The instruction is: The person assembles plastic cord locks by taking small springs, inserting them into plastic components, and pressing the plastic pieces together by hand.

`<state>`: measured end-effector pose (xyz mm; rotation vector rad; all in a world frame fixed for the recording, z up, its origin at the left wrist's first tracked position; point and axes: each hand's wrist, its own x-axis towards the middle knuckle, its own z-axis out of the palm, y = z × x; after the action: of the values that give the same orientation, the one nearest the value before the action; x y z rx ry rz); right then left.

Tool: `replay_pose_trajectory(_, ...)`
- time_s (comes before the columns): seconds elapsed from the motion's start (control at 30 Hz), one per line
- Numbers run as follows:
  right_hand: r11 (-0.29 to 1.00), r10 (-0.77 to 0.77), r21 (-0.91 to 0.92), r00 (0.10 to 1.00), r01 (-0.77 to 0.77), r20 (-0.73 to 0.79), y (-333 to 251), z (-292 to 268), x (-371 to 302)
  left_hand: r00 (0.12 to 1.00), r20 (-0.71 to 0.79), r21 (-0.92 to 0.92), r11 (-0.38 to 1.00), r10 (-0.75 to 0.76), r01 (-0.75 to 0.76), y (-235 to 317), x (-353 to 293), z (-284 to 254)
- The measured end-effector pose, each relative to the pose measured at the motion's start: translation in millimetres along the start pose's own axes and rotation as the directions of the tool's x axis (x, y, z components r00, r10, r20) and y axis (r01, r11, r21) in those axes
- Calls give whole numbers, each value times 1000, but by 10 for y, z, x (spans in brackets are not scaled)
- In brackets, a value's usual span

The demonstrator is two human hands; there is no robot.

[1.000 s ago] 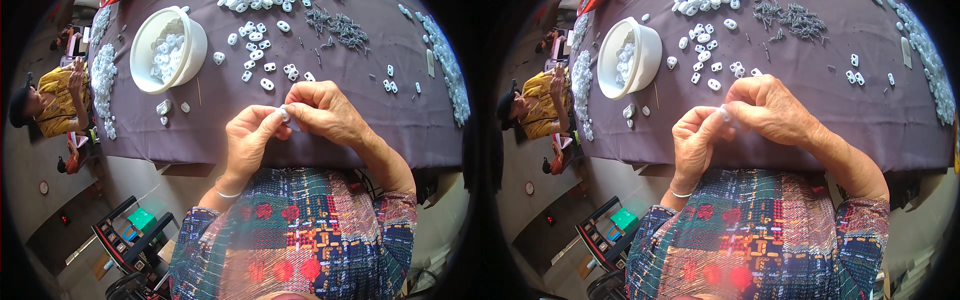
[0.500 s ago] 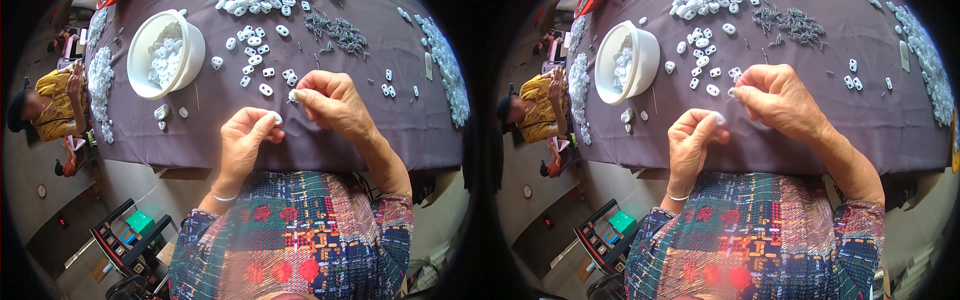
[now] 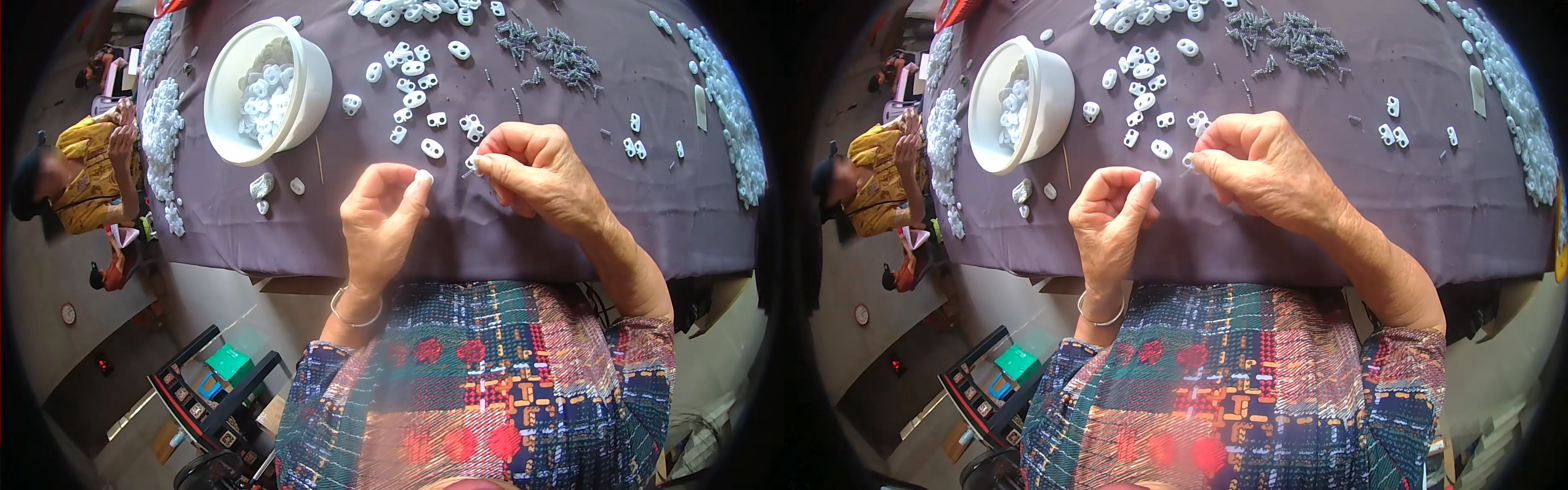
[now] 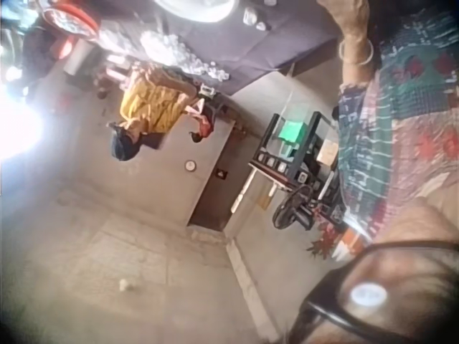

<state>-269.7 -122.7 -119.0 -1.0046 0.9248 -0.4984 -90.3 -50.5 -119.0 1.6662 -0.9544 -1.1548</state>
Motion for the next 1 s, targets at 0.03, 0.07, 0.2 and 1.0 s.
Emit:
replay_pose_trajectory(0.03, 1000, 0, 1, 1000, 0, -2, 19, -2, 1, 998, -30, 68, 997, 47, -45, -17, 25, 7)
replay_pose_trajectory(0.07, 1000, -2, 10, 1000, 2, -1, 30, 0, 3, 995, -15, 83, 992, 96, -94, -45, 44, -7)
replay_pose_trajectory(0.2, 999, -8, 43, 1000, 7, 1, 2, 17, -13, 911, 2, 315, 864, 412, -392, -87, 68, -60)
replay_pose_trajectory(1.0, 985, -104, 137, 994, 109, -44, 90, 101, -45, 787, -12, 308, 751, 617, -584, -41, 92, 204)
